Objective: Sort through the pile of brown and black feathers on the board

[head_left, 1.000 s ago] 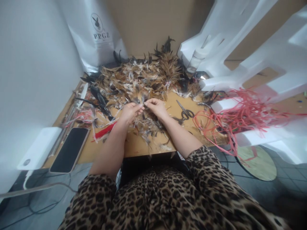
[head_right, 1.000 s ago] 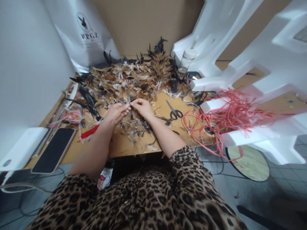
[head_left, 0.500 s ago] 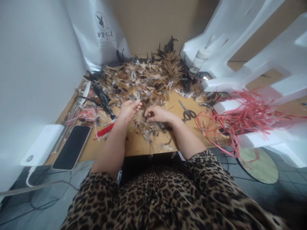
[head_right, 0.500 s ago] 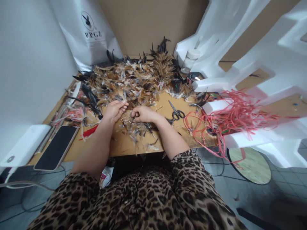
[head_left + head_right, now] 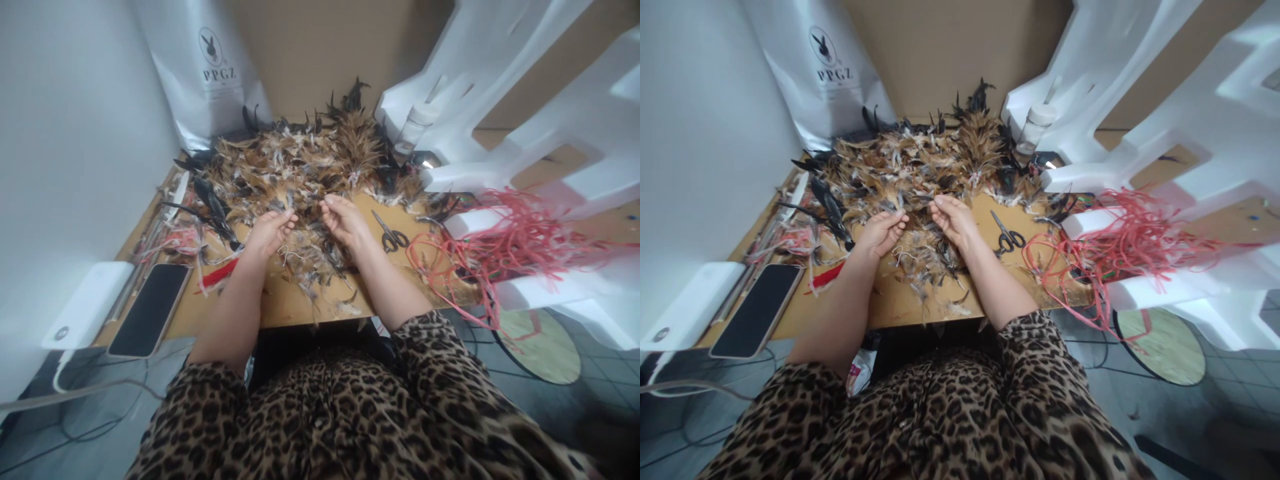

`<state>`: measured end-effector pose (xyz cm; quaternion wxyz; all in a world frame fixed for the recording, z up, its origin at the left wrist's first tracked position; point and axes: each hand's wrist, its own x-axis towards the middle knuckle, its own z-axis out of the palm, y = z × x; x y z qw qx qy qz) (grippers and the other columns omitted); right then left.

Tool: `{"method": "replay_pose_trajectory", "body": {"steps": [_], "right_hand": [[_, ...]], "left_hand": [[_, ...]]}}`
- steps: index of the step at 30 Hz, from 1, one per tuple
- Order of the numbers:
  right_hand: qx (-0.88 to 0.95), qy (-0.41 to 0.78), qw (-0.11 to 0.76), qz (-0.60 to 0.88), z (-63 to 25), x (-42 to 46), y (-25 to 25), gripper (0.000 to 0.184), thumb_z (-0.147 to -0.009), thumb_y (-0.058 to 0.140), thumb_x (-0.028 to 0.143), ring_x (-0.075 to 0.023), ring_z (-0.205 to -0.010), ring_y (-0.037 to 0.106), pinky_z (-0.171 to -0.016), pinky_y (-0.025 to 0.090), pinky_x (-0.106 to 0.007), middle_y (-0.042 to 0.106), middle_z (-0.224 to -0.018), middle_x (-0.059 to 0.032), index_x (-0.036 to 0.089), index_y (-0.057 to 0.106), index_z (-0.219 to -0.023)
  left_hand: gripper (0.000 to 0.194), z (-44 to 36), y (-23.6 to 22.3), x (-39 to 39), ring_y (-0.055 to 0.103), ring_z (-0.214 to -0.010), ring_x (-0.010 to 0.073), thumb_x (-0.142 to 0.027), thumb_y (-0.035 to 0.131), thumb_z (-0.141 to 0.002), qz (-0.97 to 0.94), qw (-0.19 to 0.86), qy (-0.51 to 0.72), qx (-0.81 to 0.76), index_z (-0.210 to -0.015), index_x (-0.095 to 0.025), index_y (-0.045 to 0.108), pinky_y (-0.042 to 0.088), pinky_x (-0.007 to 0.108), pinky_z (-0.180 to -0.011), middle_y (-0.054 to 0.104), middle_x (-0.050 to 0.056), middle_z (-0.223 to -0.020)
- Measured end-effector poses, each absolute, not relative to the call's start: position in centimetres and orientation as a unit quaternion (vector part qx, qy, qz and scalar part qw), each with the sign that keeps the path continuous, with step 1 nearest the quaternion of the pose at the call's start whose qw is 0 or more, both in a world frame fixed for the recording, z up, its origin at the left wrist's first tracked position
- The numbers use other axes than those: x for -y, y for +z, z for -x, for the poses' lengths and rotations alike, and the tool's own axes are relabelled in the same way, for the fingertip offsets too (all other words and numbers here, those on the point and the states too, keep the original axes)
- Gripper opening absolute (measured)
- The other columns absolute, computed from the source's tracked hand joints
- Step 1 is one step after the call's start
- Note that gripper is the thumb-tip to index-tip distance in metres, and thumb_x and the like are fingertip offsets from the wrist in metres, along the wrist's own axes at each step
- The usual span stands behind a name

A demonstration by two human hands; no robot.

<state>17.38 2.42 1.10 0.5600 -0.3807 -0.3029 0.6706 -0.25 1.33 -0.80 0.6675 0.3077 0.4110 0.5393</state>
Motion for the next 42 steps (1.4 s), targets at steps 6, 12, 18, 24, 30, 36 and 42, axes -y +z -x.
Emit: {"method": "replay_pose_trajectory", "body": {"steps": [6, 12, 18, 24, 30, 36, 42], "right_hand": [[0.252, 0.722, 0.542, 0.350, -15.7, -2.0, -0.1, 0.017, -0.064, 0.072, 0.015, -0.0048, -0.056, 0.056, -0.054, 0.049, -0.015, 0.065, -0.064, 0.0021, 0.017, 0.058, -0.073], [0.496, 0.535, 0.532, 0.429, -14.6, -0.9, -1.0, 0.019, -0.063, 0.072, 0.030, -0.0045, -0.050, 0.048, -0.054, 0.041, -0.018, 0.060, -0.057, 0.0033, 0.014, 0.063, -0.068], [0.568, 0.484, 0.494, 0.447, -15.4, -0.9, -0.4, 0.018, -0.065, 0.067, 0.030, -0.0082, -0.062, 0.054, -0.065, 0.043, -0.022, 0.066, -0.068, -0.0006, 0.013, 0.067, -0.071], [0.413, 0.646, 0.522, 0.374, -15.0, -1.1, -0.7, 0.028, -0.057, 0.074, 0.037, -0.0025, -0.043, 0.034, -0.042, 0.023, -0.017, 0.054, -0.052, 0.0048, 0.014, 0.061, -0.069], [0.323, 0.708, 0.516, 0.357, -14.4, -1.1, -1.3, 0.033, -0.052, 0.078, 0.033, -0.0014, -0.044, 0.034, -0.039, 0.020, -0.015, 0.054, -0.056, 0.0042, 0.013, 0.058, -0.070], [0.243, 0.768, 0.524, 0.276, -15.0, -1.3, -0.8, 0.031, -0.056, 0.077, 0.024, -0.0001, -0.045, 0.033, -0.038, 0.021, -0.013, 0.048, -0.058, 0.0073, 0.015, 0.050, -0.069], [0.251, 0.805, 0.463, 0.272, -15.0, -1.3, -1.1, 0.032, -0.058, 0.077, 0.026, 0.0007, -0.041, 0.026, -0.036, 0.017, -0.012, 0.047, -0.055, 0.0072, 0.014, 0.050, -0.070]], "left_hand": [[0.017, -0.2, -1.6, -1.3, 0.057, -0.051, 0.0039, -0.019, 0.074, -0.064, -0.332, 0.687, 0.512, -0.395, -0.071, -0.009, 0.062, 0.041, 0.013, -0.046, 0.068, 0.005, -0.070], [0.014, -0.3, -1.8, -1.3, 0.055, -0.050, 0.0047, -0.018, 0.072, -0.064, -0.359, 0.676, 0.500, -0.405, -0.068, -0.008, 0.064, 0.039, 0.015, -0.046, 0.066, 0.005, -0.064], [0.013, -0.2, -1.9, -1.4, 0.054, -0.050, 0.0049, -0.020, 0.071, -0.063, -0.369, 0.668, 0.506, -0.402, -0.067, -0.008, 0.065, 0.038, 0.015, -0.044, 0.065, 0.004, -0.061], [0.027, -0.4, -1.8, -1.4, 0.054, -0.050, 0.0039, -0.028, 0.078, -0.057, -0.375, 0.665, 0.506, -0.402, -0.072, -0.009, 0.067, 0.037, 0.014, -0.044, 0.067, 0.004, -0.068], [0.029, -0.6, -1.7, -1.2, 0.055, -0.051, 0.0043, -0.029, 0.079, -0.056, -0.370, 0.666, 0.505, -0.405, -0.070, -0.008, 0.067, 0.037, 0.015, -0.045, 0.067, 0.005, -0.069], [0.030, -0.9, -1.7, -1.2, 0.054, -0.050, 0.0042, -0.030, 0.080, -0.055, -0.369, 0.659, 0.513, -0.408, -0.071, -0.009, 0.066, 0.036, 0.015, -0.044, 0.067, 0.005, -0.068], [0.029, -0.9, -1.9, -1.3, 0.054, -0.051, 0.0041, -0.031, 0.078, -0.057, -0.381, 0.652, 0.511, -0.410, -0.072, -0.009, 0.067, 0.036, 0.014, -0.045, 0.068, 0.006, -0.070]]}}
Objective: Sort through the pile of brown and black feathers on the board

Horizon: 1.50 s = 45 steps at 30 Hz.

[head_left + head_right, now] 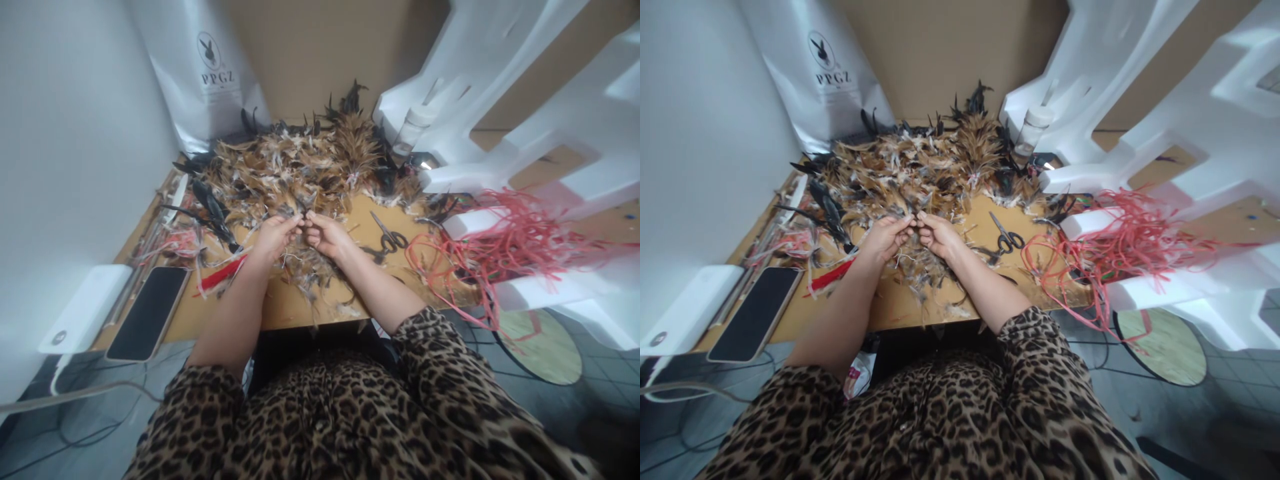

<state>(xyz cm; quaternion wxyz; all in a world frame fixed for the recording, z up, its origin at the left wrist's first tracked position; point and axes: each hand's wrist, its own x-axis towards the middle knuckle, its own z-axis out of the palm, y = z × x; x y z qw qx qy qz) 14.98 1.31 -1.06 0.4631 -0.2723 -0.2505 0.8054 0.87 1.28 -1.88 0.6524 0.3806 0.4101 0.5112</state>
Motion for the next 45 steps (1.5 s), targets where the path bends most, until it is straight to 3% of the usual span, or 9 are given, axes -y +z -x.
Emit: {"method": "replay_pose_trajectory", "body": {"steps": [23, 31, 37, 45], "right_hand": [[0.427, 0.571, 0.579, 0.396, -13.2, -0.1, -1.5, 0.033, -0.062, 0.070, 0.045, -0.0039, -0.042, 0.033, -0.042, 0.022, -0.020, 0.047, -0.046, 0.0071, 0.015, 0.057, -0.069], [0.415, 0.622, 0.547, 0.375, -13.6, -0.2, -1.5, 0.033, -0.062, 0.072, 0.044, -0.0037, -0.039, 0.030, -0.041, 0.019, -0.019, 0.043, -0.044, 0.0079, 0.018, 0.052, -0.065], [0.412, 0.645, 0.527, 0.369, -13.9, -0.3, -1.3, 0.036, -0.057, 0.076, 0.042, -0.0035, -0.039, 0.031, -0.040, 0.020, -0.019, 0.046, -0.044, 0.0074, 0.018, 0.049, -0.063], [0.415, 0.637, 0.540, 0.361, -14.4, -1.1, -1.7, 0.033, -0.056, 0.077, 0.034, -0.0037, -0.039, 0.039, -0.041, 0.028, -0.017, 0.055, -0.049, 0.0066, 0.017, 0.052, -0.068]], "left_hand": [[0.027, -1.8, -1.7, -1.0, 0.051, -0.047, 0.0038, -0.032, 0.078, -0.055, -0.358, 0.611, 0.573, -0.413, -0.063, -0.011, 0.063, 0.034, 0.015, -0.042, 0.061, 0.001, -0.058], [0.028, -1.5, -1.8, -1.0, 0.052, -0.049, 0.0043, -0.032, 0.078, -0.055, -0.372, 0.625, 0.552, -0.409, -0.063, -0.010, 0.062, 0.033, 0.016, -0.043, 0.062, 0.002, -0.061], [0.029, -1.3, -1.7, -1.1, 0.048, -0.044, 0.0050, -0.034, 0.077, -0.055, -0.403, 0.603, 0.535, -0.432, -0.061, -0.011, 0.062, 0.032, 0.017, -0.042, 0.057, 0.000, -0.050], [0.025, -1.1, -2.3, -1.3, 0.044, -0.039, 0.0047, -0.034, 0.074, -0.059, -0.446, 0.577, 0.514, -0.451, -0.061, -0.011, 0.063, 0.030, 0.019, -0.041, 0.058, 0.001, -0.051]]}}
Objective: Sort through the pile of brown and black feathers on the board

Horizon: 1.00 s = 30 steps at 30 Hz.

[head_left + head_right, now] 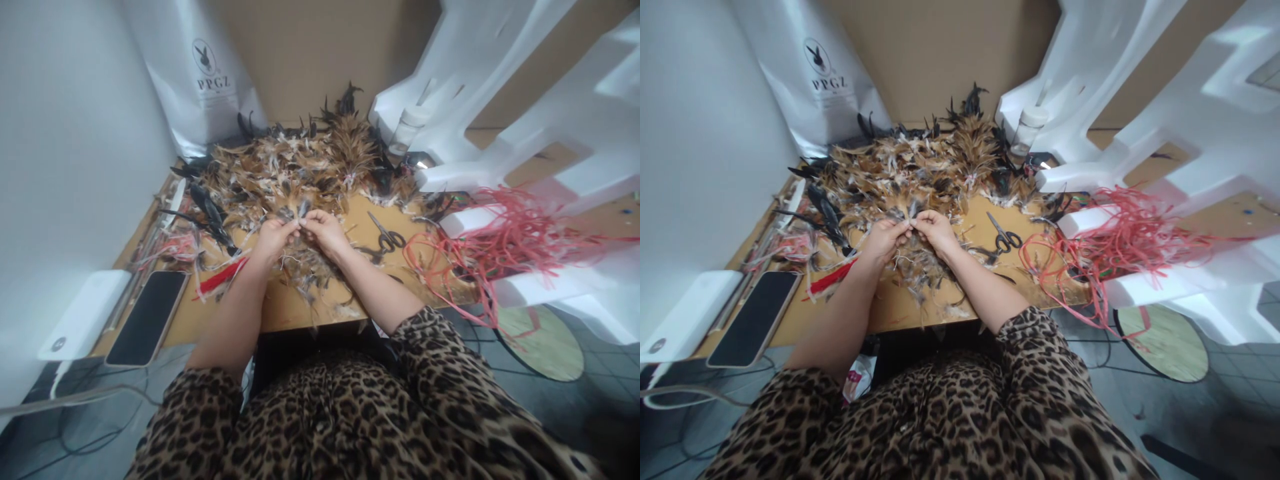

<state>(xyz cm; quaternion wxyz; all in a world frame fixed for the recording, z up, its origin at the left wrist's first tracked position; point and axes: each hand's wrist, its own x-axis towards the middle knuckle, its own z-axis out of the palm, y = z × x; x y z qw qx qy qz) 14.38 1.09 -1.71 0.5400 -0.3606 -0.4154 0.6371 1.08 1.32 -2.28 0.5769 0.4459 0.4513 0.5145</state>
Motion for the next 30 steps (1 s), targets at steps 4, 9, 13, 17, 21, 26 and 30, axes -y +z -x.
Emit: {"method": "replay_pose_trajectory", "body": {"steps": [4, 9, 13, 17, 21, 26, 30], "right_hand": [[0.395, 0.662, 0.533, 0.348, -14.5, -1.1, -1.4, 0.034, -0.053, 0.079, 0.030, -0.0035, -0.041, 0.046, -0.042, 0.034, -0.015, 0.059, -0.051, 0.0056, 0.016, 0.053, -0.070], [0.363, 0.690, 0.504, 0.372, -15.0, -1.2, -0.9, 0.029, -0.054, 0.079, 0.023, -0.0069, -0.049, 0.058, -0.048, 0.047, -0.016, 0.063, -0.054, 0.0014, 0.014, 0.057, -0.070], [0.383, 0.674, 0.497, 0.390, -15.4, -1.6, -1.0, 0.023, -0.058, 0.078, 0.022, -0.0081, -0.052, 0.060, -0.051, 0.050, -0.017, 0.065, -0.057, -0.0012, 0.013, 0.060, -0.071], [0.397, 0.658, 0.511, 0.384, -15.5, -2.0, -1.5, 0.027, -0.053, 0.079, 0.025, -0.0065, -0.050, 0.057, -0.049, 0.046, -0.017, 0.063, -0.055, 0.0011, 0.013, 0.062, -0.071], [0.411, 0.637, 0.526, 0.386, -15.4, -2.0, -1.7, 0.027, -0.052, 0.079, 0.028, -0.0047, -0.048, 0.051, -0.049, 0.040, -0.017, 0.062, -0.056, 0.0034, 0.015, 0.064, -0.071], [0.443, 0.605, 0.526, 0.400, -15.4, -1.6, -1.4, 0.026, -0.053, 0.077, 0.029, -0.0055, -0.051, 0.050, -0.055, 0.041, -0.020, 0.061, -0.056, 0.0039, 0.015, 0.066, -0.071], [0.446, 0.613, 0.519, 0.394, -15.5, -1.6, -1.2, 0.027, -0.054, 0.078, 0.030, -0.0060, -0.053, 0.051, -0.057, 0.041, -0.021, 0.063, -0.058, 0.0023, 0.015, 0.068, -0.074]], "left_hand": [[0.024, -1.1, -2.4, -1.3, 0.046, -0.041, 0.0045, -0.033, 0.074, -0.060, -0.452, 0.589, 0.512, -0.432, -0.062, -0.011, 0.064, 0.031, 0.017, -0.042, 0.058, 0.000, -0.051], [0.024, -1.0, -2.1, -1.2, 0.050, -0.046, 0.0045, -0.032, 0.074, -0.060, -0.441, 0.607, 0.510, -0.419, -0.064, -0.010, 0.066, 0.034, 0.016, -0.045, 0.060, 0.001, -0.055], [0.026, -0.9, -1.8, -1.1, 0.050, -0.045, 0.0050, -0.031, 0.077, -0.057, -0.420, 0.620, 0.506, -0.427, -0.062, -0.009, 0.065, 0.035, 0.017, -0.045, 0.060, 0.002, -0.053], [0.026, -1.0, -1.5, -0.9, 0.051, -0.046, 0.0047, -0.030, 0.079, -0.054, -0.405, 0.630, 0.503, -0.431, -0.063, -0.008, 0.065, 0.036, 0.016, -0.044, 0.062, 0.003, -0.056], [0.027, -1.1, -1.2, -0.7, 0.050, -0.046, 0.0041, -0.028, 0.081, -0.051, -0.388, 0.645, 0.495, -0.434, -0.060, -0.008, 0.064, 0.036, 0.015, -0.043, 0.061, 0.003, -0.056], [0.028, -0.9, -1.1, -0.8, 0.049, -0.046, 0.0034, -0.028, 0.081, -0.051, -0.377, 0.661, 0.489, -0.427, -0.059, -0.009, 0.062, 0.036, 0.015, -0.043, 0.060, 0.002, -0.054], [0.028, -0.5, -1.4, -1.0, 0.048, -0.047, 0.0030, -0.028, 0.081, -0.051, -0.381, 0.674, 0.488, -0.403, -0.062, -0.009, 0.063, 0.035, 0.014, -0.044, 0.059, 0.002, -0.055]]}}
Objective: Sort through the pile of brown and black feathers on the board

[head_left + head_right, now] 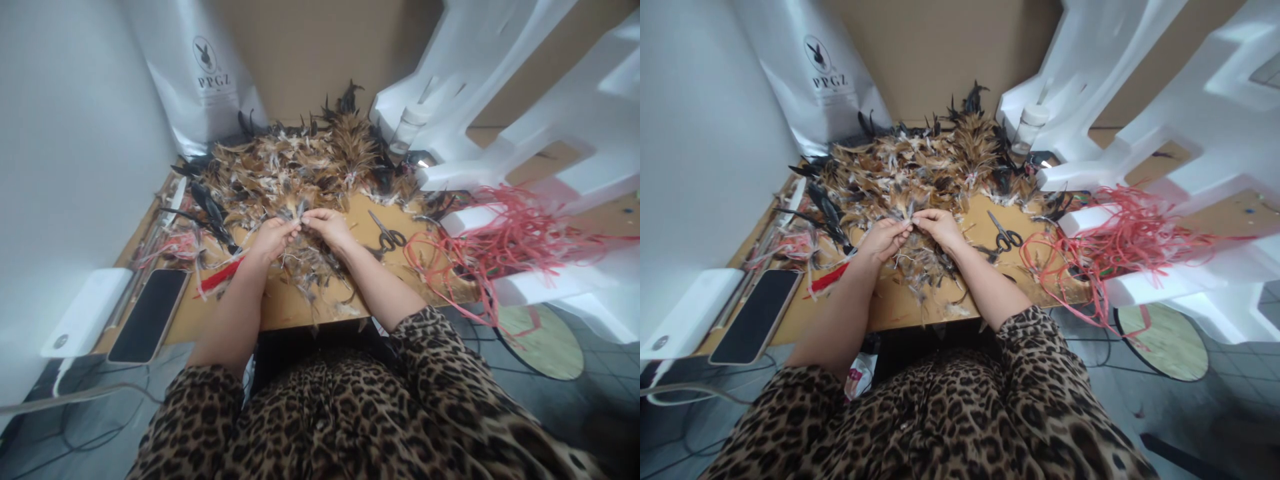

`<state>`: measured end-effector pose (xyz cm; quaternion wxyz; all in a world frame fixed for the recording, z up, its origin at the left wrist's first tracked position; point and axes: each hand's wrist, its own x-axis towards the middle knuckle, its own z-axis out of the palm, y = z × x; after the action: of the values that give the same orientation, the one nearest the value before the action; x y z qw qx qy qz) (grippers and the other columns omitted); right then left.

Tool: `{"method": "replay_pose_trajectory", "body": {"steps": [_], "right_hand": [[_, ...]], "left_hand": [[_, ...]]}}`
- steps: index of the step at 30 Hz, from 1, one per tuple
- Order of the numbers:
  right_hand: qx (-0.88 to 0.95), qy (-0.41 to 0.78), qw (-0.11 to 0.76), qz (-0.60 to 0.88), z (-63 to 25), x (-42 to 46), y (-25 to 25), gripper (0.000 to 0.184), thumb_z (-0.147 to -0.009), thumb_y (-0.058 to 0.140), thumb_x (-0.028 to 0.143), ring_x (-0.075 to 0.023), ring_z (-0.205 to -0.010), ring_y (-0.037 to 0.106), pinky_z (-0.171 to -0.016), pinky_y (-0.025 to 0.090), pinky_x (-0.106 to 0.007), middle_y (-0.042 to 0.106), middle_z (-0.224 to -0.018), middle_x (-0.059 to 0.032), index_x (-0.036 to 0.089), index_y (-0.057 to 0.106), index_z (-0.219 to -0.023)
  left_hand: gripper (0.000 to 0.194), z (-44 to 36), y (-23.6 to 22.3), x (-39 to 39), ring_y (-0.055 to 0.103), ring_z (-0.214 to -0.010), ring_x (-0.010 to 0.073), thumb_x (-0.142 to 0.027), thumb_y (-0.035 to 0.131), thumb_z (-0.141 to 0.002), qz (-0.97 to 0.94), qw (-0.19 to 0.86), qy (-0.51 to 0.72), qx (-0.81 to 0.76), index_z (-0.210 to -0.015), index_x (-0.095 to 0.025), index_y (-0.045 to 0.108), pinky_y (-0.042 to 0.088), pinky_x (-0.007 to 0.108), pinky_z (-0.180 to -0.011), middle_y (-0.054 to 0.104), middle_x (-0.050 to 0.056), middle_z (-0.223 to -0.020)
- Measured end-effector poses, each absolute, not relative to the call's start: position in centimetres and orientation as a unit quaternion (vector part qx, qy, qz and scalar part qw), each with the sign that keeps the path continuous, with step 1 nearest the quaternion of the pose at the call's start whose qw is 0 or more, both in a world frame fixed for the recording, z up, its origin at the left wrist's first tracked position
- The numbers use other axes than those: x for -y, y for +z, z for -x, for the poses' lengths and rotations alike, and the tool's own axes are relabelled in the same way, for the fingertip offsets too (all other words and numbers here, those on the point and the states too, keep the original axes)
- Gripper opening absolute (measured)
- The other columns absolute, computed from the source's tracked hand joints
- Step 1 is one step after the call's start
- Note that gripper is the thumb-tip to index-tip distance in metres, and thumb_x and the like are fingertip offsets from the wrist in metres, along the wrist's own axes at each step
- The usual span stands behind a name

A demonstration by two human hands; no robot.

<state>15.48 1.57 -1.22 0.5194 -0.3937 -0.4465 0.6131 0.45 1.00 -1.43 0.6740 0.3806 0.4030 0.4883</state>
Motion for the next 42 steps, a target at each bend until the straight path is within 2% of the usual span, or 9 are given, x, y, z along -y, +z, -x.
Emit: {"method": "replay_pose_trajectory", "body": {"steps": [6, 12, 17, 24, 30, 33, 36, 42], "right_hand": [[0.412, 0.659, 0.516, 0.361, -15.7, -1.7, -0.9, 0.029, -0.054, 0.077, 0.034, -0.0049, -0.048, 0.048, -0.049, 0.037, -0.019, 0.061, -0.059, 0.0026, 0.015, 0.066, -0.072], [0.475, 0.594, 0.511, 0.400, -15.4, -1.2, -0.8, 0.028, -0.058, 0.076, 0.037, -0.0038, -0.043, 0.039, -0.045, 0.029, -0.019, 0.052, -0.048, 0.0054, 0.015, 0.059, -0.062], [0.434, 0.604, 0.533, 0.402, -15.1, -1.3, -1.2, 0.029, -0.054, 0.077, 0.036, -0.0042, -0.044, 0.040, -0.046, 0.029, -0.019, 0.052, -0.049, 0.0064, 0.016, 0.056, -0.061], [0.435, 0.643, 0.508, 0.373, -15.1, -1.6, -1.8, 0.031, -0.053, 0.077, 0.038, -0.0053, -0.043, 0.041, -0.047, 0.029, -0.020, 0.051, -0.046, 0.0066, 0.017, 0.056, -0.061], [0.547, 0.548, 0.469, 0.425, -16.0, -1.4, -0.7, 0.031, -0.057, 0.073, 0.040, -0.0064, -0.051, 0.044, -0.053, 0.033, -0.021, 0.056, -0.057, 0.0043, 0.015, 0.059, -0.067], [0.613, 0.473, 0.437, 0.458, -16.2, -1.3, -0.4, 0.032, -0.056, 0.073, 0.040, -0.0063, -0.051, 0.040, -0.050, 0.030, -0.021, 0.050, -0.053, 0.0051, 0.014, 0.055, -0.062], [0.643, 0.410, 0.437, 0.478, -16.0, -1.2, -0.8, 0.032, -0.057, 0.072, 0.039, -0.0063, -0.051, 0.038, -0.048, 0.028, -0.020, 0.047, -0.052, 0.0051, 0.014, 0.051, -0.059], [0.605, 0.467, 0.474, 0.437, -15.4, -1.5, -1.9, 0.030, -0.059, 0.070, 0.038, -0.0085, -0.050, 0.045, -0.050, 0.037, -0.022, 0.053, -0.055, 0.0030, 0.013, 0.058, -0.071]], "left_hand": [[0.027, -0.2, -1.3, -0.9, 0.047, -0.046, 0.0026, -0.029, 0.081, -0.053, -0.395, 0.682, 0.477, -0.389, -0.062, -0.009, 0.065, 0.034, 0.014, -0.043, 0.058, 0.002, -0.055], [0.025, -0.6, -1.8, -0.9, 0.048, -0.044, 0.0045, -0.032, 0.078, -0.057, -0.453, 0.639, 0.456, -0.422, -0.061, -0.010, 0.067, 0.035, 0.016, -0.043, 0.058, 0.003, -0.051], [0.024, -0.8, -2.1, -1.0, 0.048, -0.043, 0.0052, -0.032, 0.077, -0.058, -0.449, 0.631, 0.461, -0.433, -0.060, -0.010, 0.066, 0.035, 0.017, -0.043, 0.058, 0.003, -0.050], [0.025, -0.4, -1.8, -0.9, 0.047, -0.042, 0.0049, -0.032, 0.075, -0.059, -0.473, 0.624, 0.438, -0.441, -0.060, -0.009, 0.066, 0.033, 0.017, -0.043, 0.057, 0.002, -0.048], [0.026, -0.4, -1.8, -1.0, 0.054, -0.045, 0.0080, -0.034, 0.074, -0.059, -0.522, 0.572, 0.421, -0.472, -0.065, -0.009, 0.067, 0.041, 0.019, -0.046, 0.063, 0.004, -0.055], [0.030, -0.6, -1.6, -0.9, 0.059, -0.047, 0.0122, -0.037, 0.075, -0.059, -0.532, 0.553, 0.414, -0.489, -0.068, -0.010, 0.065, 0.045, 0.022, -0.048, 0.065, 0.006, -0.056], [0.028, -0.8, -1.2, -0.7, 0.058, -0.044, 0.0126, -0.036, 0.073, -0.062, -0.545, 0.547, 0.392, -0.500, -0.064, -0.010, 0.063, 0.045, 0.023, -0.046, 0.064, 0.006, -0.053], [0.014, -1.0, -0.9, -0.6, 0.059, -0.047, 0.0125, -0.023, 0.067, -0.064, -0.549, 0.559, 0.377, -0.494, -0.063, -0.009, 0.065, 0.046, 0.023, -0.048, 0.065, 0.007, -0.056]]}}
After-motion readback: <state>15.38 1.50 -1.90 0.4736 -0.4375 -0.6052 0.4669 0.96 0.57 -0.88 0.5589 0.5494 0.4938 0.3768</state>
